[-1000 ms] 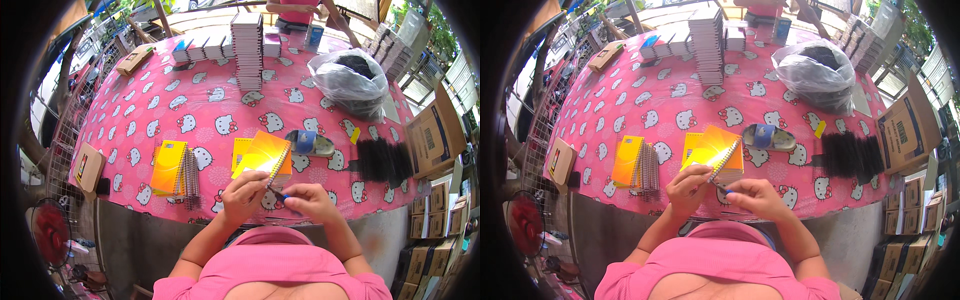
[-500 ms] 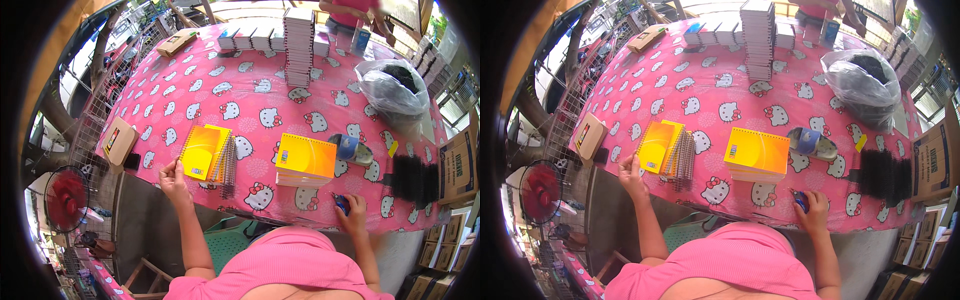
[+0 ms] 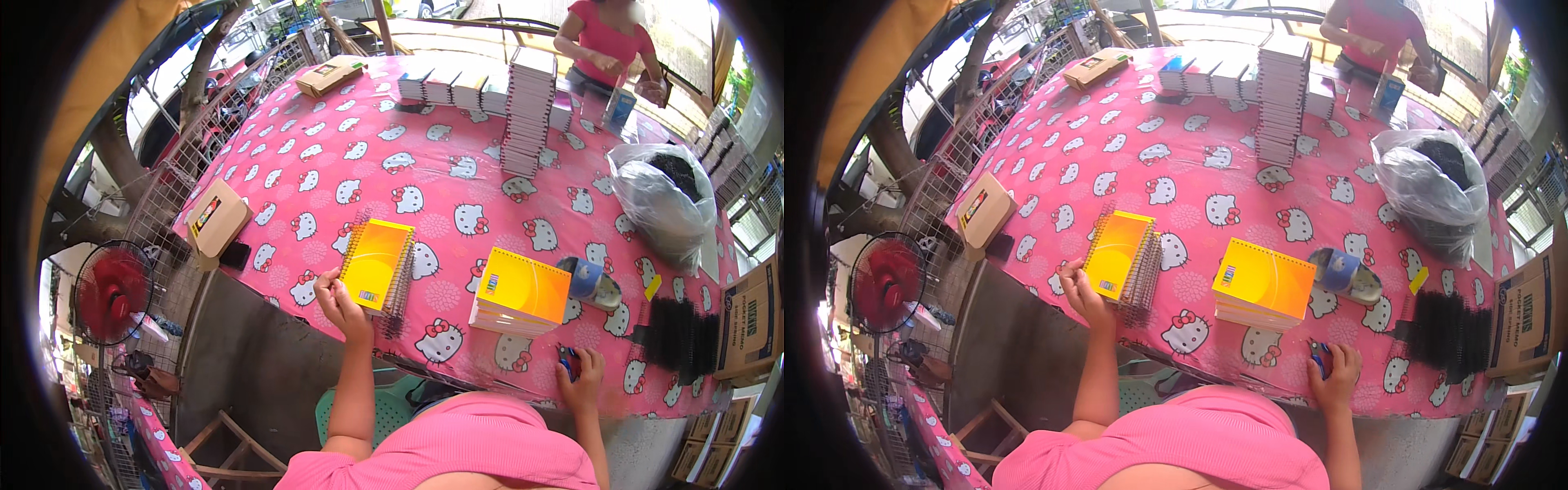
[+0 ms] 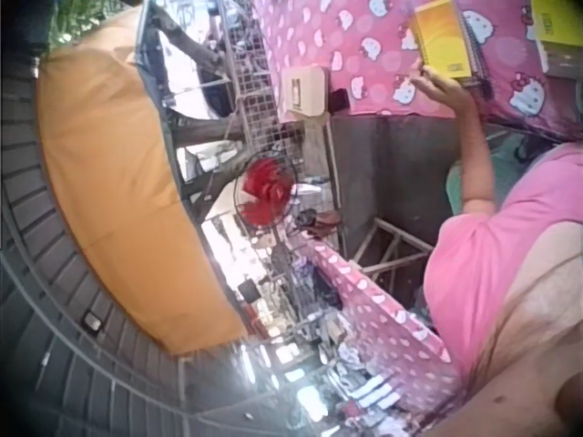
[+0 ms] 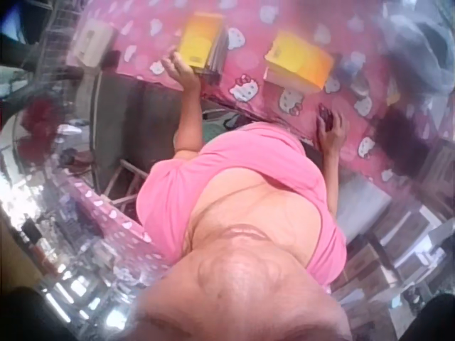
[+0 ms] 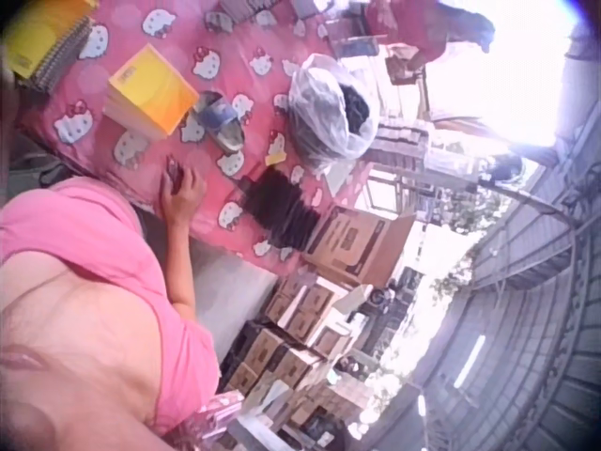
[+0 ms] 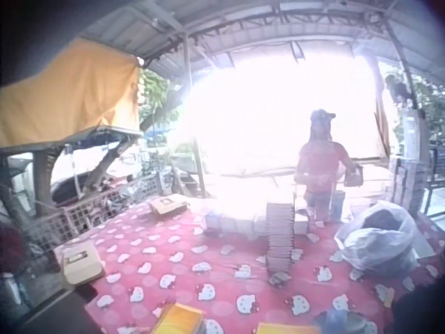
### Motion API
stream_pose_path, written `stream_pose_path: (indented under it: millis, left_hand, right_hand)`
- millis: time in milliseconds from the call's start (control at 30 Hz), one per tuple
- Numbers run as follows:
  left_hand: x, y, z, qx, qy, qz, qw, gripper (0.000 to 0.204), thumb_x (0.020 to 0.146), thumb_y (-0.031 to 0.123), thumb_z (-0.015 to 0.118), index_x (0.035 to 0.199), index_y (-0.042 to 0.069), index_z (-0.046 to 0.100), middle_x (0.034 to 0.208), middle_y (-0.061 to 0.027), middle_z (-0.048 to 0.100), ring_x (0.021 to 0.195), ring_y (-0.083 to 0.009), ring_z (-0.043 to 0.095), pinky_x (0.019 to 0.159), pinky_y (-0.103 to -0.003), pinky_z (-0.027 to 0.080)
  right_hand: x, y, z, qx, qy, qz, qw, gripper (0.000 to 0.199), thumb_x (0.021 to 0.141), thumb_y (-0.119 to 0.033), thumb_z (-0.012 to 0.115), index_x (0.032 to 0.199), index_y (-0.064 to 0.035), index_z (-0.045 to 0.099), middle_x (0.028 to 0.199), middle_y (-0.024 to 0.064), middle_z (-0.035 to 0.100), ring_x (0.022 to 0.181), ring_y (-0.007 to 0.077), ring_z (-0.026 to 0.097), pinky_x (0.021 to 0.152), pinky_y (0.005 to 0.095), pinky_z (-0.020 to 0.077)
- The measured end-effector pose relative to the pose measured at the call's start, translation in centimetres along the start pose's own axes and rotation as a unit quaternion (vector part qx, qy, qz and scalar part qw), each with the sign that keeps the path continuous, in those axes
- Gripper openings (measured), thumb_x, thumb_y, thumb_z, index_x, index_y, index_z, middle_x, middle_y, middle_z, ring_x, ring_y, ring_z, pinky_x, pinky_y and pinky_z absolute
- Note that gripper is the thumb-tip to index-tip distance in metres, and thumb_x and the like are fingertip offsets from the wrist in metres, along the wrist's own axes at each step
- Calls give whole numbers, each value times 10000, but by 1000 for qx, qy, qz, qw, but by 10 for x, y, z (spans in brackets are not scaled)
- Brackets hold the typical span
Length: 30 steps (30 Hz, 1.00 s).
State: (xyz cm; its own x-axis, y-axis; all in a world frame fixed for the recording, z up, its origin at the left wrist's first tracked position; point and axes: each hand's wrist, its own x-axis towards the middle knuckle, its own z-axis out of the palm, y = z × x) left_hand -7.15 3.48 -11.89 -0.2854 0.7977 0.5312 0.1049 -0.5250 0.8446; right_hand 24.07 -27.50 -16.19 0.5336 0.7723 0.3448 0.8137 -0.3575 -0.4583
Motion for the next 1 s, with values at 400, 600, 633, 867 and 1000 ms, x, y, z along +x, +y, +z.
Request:
stream_pose_path:
  millis: [400, 600, 633, 867, 1000]
  left_hand:
    - [84, 95, 54, 367, -391, 104, 838, 700, 782, 561, 595, 1338, 159, 456, 1458, -153, 290, 1368, -358, 220, 1064, -622, 138]
    - [92, 75, 85, 495, -564, 16, 661, 733, 737, 629, 562, 1303, 167, 513, 1518, -178, 177, 1419, -389, 83, 1007, -744, 96]
    - [90, 73, 85, 487, -544, 13, 683, 624, 775, 546, 553, 1235, 125, 566, 1521, -178, 175, 1420, -382, 90, 1008, -734, 141]
    - [85, 61, 86, 511, -488, -13, 707, 484, 840, 423, 516, 1168, 77, 601, 1513, -181, 210, 1412, -364, 143, 1020, -688, 209]
    - [89, 63, 85, 485, -507, -22, 712, 470, 840, 405, 519, 1165, 74, 600, 1506, -182, 230, 1410, -357, 151, 1015, -684, 223]
  right_hand:
    - [-3, 4, 2, 17, 10, 8, 1000, 472, 711, -253, 748, 1089, -32, 572, 1103, 165, 525, 1070, 358, 464, 932, 468, 361]
    - [-2, 1, -1, 12, 8, 5, 1000, 476, 714, -284, 750, 1082, -34, 580, 1097, 164, 529, 1062, 356, 473, 924, 470, 368]
    - [-4, 0, 1, 8, 10, 5, 1000, 478, 712, -294, 750, 1078, -35, 583, 1088, 161, 532, 1054, 356, 479, 918, 468, 374]
    - [0, -2, 0, 14, 9, 18, 1000, 463, 705, -250, 746, 1080, -35, 579, 1090, 161, 536, 1048, 355, 484, 911, 454, 387]
    - [-1, -2, -1, 15, 16, 17, 1000, 461, 701, -239, 746, 1080, -36, 579, 1089, 162, 539, 1048, 354, 483, 913, 453, 386]
